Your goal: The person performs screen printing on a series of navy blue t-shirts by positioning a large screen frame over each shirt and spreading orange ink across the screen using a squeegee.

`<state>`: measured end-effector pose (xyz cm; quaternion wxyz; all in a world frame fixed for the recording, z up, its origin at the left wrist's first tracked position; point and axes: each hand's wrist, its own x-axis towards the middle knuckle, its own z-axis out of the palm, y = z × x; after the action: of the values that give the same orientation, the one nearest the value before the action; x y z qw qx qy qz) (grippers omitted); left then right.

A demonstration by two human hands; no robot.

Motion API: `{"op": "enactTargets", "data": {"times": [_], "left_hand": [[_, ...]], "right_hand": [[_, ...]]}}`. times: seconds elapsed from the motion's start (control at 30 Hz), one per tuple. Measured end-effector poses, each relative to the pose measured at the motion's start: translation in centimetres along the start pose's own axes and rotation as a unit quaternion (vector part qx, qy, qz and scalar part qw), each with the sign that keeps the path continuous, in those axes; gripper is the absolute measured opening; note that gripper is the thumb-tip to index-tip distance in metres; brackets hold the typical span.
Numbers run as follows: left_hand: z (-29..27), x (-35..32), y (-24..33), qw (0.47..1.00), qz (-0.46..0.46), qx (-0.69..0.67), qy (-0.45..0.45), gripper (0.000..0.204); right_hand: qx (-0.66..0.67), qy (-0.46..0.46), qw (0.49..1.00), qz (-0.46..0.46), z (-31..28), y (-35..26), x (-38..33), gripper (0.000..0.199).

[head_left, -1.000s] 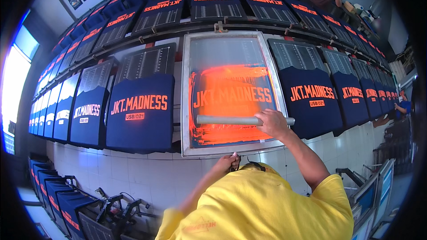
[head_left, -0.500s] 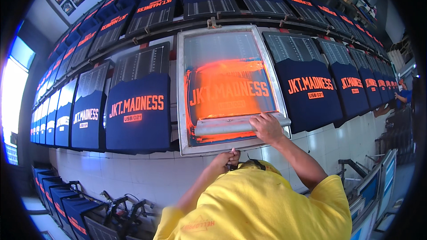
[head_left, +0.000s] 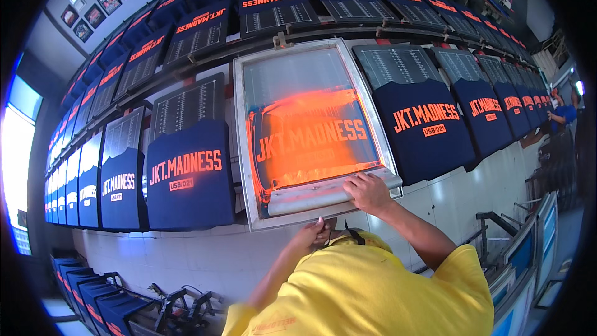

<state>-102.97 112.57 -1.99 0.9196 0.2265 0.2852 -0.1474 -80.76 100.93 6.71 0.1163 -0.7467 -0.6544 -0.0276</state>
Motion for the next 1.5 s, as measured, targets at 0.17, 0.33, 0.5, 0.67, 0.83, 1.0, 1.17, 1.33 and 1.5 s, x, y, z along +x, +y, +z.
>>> {"op": "enactTargets", "data": {"times": [0.17, 0.33, 0.5, 0.67, 0.83, 1.0, 1.17, 1.33, 1.5], "left_hand": [[6.2, -6.8, 4.0, 0.815, 0.173, 0.522, 0.184, 0.025], [9.2, -11.0, 9.5, 0.422, 0.408, 0.747, 0.312, 0.028], [2.3, -7.2, 11.3, 0.354, 0.354, 0.829, 0.25, 0.04], [1.2, -5.7, 10.6, 0.391, 0.308, 0.822, 0.277, 0.033], [1.2, -5.3, 10.2, 0.378, 0.338, 0.804, 0.312, 0.034], [1.9, -6.7, 9.3, 0.372, 0.332, 0.815, 0.296, 0.04], [0.7, -6.1, 7.6, 0.335, 0.372, 0.813, 0.298, 0.042], [0.0, -4.5, 10.7, 0.326, 0.373, 0.814, 0.302, 0.04], [0.5, -4.9, 11.5, 0.365, 0.334, 0.811, 0.311, 0.04]], "right_hand": [[0.005, -0.001, 1.0, 0.005, -0.9, 0.0, 0.8, 0.027], [0.01, -0.01, 1.0, 0.014, -1.0, 0.1, 0.9, 0.03], [0.022, -0.024, 0.999, 0.021, -0.6, 0.8, 1.3, 0.034], [-0.023, -0.005, 0.998, 0.051, -3.5, 3.7, -2.3, 0.027], [-0.001, -0.023, 0.995, 0.099, -1.7, 5.4, -3.6, 0.023], [0.018, -0.029, 0.992, 0.121, -2.5, 4.2, -4.9, 0.019], [-0.013, 0.025, 0.996, 0.08, -0.4, 4.4, -6.2, 0.012], [-0.019, 0.003, 0.997, 0.077, -0.5, 6.7, -2.5, 0.011], [0.007, -0.014, 0.996, 0.09, -1.5, 7.0, -2.0, 0.013]]}}
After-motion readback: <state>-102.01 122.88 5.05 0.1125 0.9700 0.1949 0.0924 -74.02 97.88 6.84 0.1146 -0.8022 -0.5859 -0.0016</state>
